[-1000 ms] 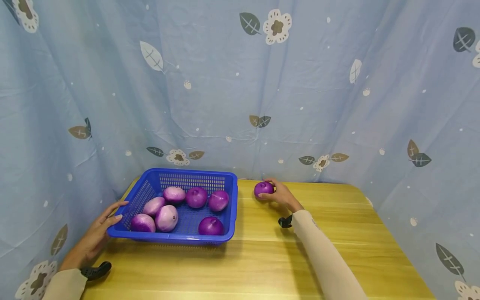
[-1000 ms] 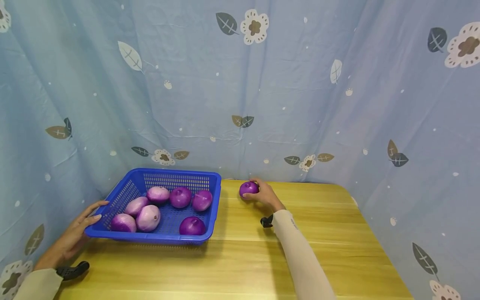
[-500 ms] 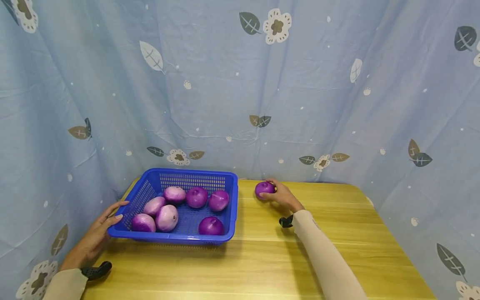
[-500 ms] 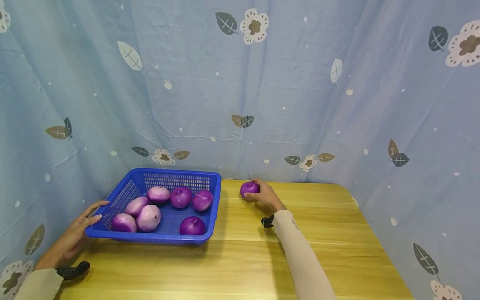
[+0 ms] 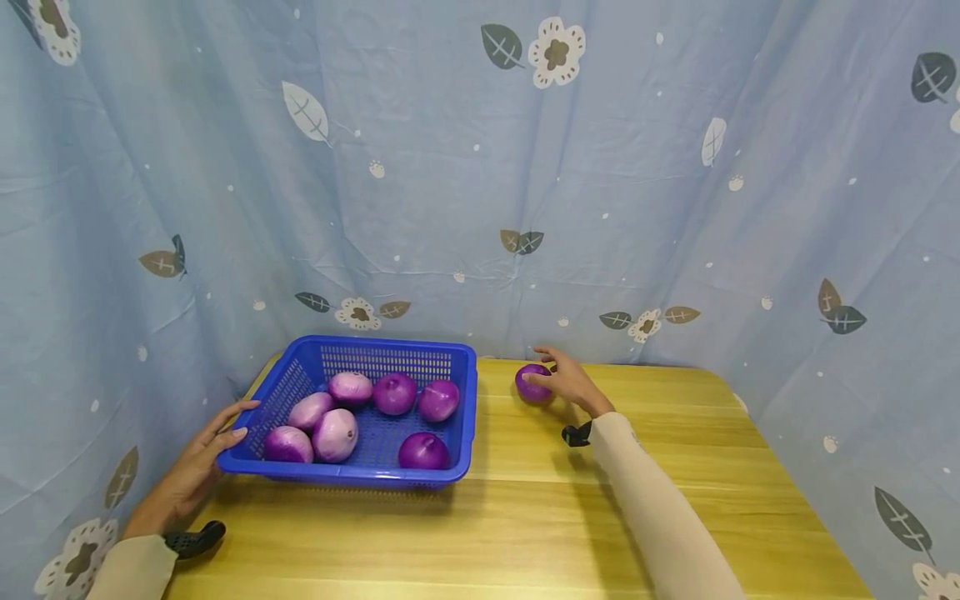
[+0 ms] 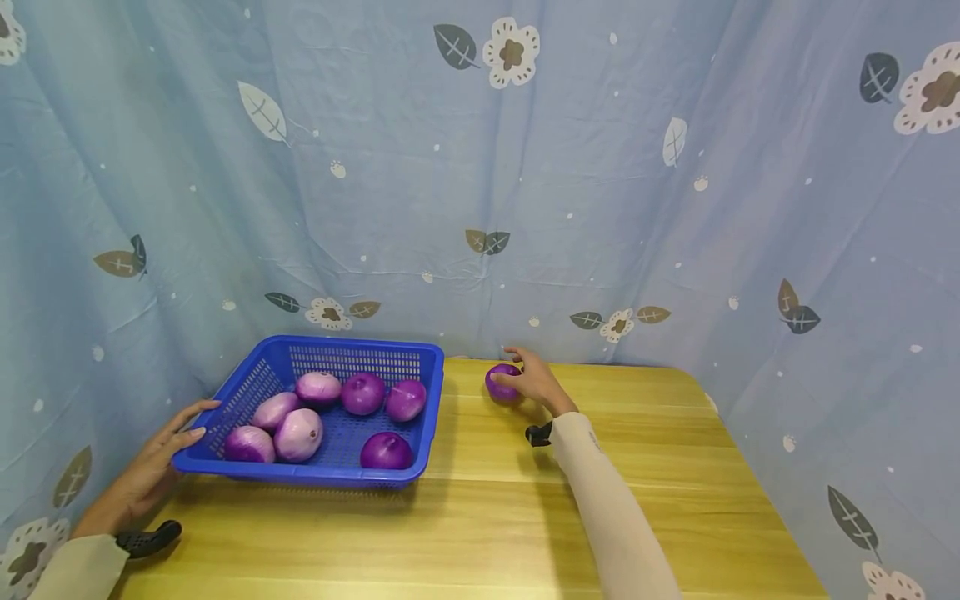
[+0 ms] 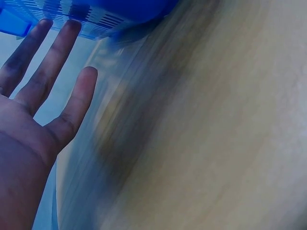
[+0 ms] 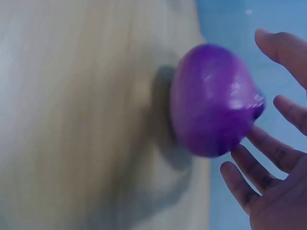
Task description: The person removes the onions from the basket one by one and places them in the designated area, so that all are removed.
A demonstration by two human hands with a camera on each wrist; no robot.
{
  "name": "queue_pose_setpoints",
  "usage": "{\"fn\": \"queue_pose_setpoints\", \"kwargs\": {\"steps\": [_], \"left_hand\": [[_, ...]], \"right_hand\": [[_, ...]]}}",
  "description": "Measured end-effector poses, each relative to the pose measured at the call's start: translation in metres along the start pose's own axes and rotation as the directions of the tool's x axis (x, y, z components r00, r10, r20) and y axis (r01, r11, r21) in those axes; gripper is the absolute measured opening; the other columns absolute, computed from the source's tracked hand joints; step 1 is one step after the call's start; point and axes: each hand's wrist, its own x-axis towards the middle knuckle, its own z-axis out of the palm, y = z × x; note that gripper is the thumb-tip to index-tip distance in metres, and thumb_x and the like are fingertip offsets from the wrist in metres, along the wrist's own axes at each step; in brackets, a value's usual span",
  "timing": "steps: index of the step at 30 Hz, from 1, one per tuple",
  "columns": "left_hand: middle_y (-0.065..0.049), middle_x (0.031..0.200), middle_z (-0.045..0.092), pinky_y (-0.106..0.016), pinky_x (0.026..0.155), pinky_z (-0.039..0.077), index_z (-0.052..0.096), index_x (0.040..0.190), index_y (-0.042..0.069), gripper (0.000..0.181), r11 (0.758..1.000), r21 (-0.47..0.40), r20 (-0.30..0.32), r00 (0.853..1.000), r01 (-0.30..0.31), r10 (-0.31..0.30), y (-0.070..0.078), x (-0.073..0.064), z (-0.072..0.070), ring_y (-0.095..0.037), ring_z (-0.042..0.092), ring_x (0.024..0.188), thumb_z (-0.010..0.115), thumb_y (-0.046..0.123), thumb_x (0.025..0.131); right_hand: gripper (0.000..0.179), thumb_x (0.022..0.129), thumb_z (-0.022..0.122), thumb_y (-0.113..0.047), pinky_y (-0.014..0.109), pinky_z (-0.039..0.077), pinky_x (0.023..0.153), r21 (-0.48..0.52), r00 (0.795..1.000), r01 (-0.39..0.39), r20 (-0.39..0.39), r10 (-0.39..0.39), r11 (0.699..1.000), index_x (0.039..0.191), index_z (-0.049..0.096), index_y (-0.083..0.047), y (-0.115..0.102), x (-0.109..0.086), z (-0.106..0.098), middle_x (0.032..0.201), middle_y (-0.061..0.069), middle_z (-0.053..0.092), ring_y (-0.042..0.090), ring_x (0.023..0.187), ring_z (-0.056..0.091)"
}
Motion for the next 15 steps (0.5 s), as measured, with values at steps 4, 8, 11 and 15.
{"fn": "queue_pose_setpoints", "kwargs": {"steps": [4, 8, 11, 15], "left_hand": [[0.016, 0.128, 0.058, -0.032, 0.084, 0.059, 0.040, 0.157, 0.029, 0.047, 1.000, -0.015, 0.011, 1.000, -0.017, 0.017, -0.001, -0.001, -0.001, -0.011, 0.070, 0.104, 0.041, 0.015, 0.111], [0.014, 0.131, 0.056, -0.031, 0.085, 0.058, 0.040, 0.157, 0.027, 0.047, 0.999, -0.023, 0.037, 0.998, -0.041, 0.041, -0.001, -0.001, -0.002, -0.010, 0.068, 0.107, 0.039, 0.014, 0.112], [0.012, 0.134, 0.054, -0.030, 0.084, 0.058, 0.039, 0.157, 0.025, 0.047, 0.999, -0.005, 0.042, 0.998, -0.054, 0.054, -0.001, 0.001, -0.002, -0.008, 0.066, 0.109, 0.039, 0.013, 0.112], [0.013, 0.137, 0.050, -0.030, 0.084, 0.058, 0.038, 0.158, 0.024, 0.047, 0.998, 0.029, 0.036, 0.998, -0.055, 0.054, -0.002, 0.002, -0.003, -0.006, 0.063, 0.111, 0.038, 0.014, 0.112]], "right_hand": [[0.075, 0.095, 0.075, -0.036, 0.058, 0.041, 0.106, -0.009, 0.999, 0.049, -0.002, -0.049, 0.999, 0.156, 0.041, -0.010, -0.013, 0.006, -0.003, 0.151, 0.025, 0.046, 0.045, 0.131, 0.048], [0.076, 0.094, 0.075, -0.039, 0.060, 0.040, 0.106, -0.024, 0.996, 0.088, 0.002, -0.088, 0.996, 0.156, 0.042, -0.010, -0.028, 0.010, -0.005, 0.150, 0.025, 0.047, 0.047, 0.133, 0.046], [0.077, 0.093, 0.076, -0.041, 0.060, 0.040, 0.106, -0.041, 0.994, 0.108, 0.001, -0.108, 0.993, 0.156, 0.043, -0.011, -0.038, 0.011, -0.005, 0.150, 0.024, 0.049, 0.046, 0.132, 0.047], [0.075, 0.091, 0.078, -0.044, 0.058, 0.043, 0.105, -0.060, 0.990, 0.141, -0.001, -0.141, 0.988, 0.154, 0.046, -0.017, -0.051, 0.012, -0.003, 0.146, 0.018, 0.054, 0.040, 0.128, 0.053]]}}
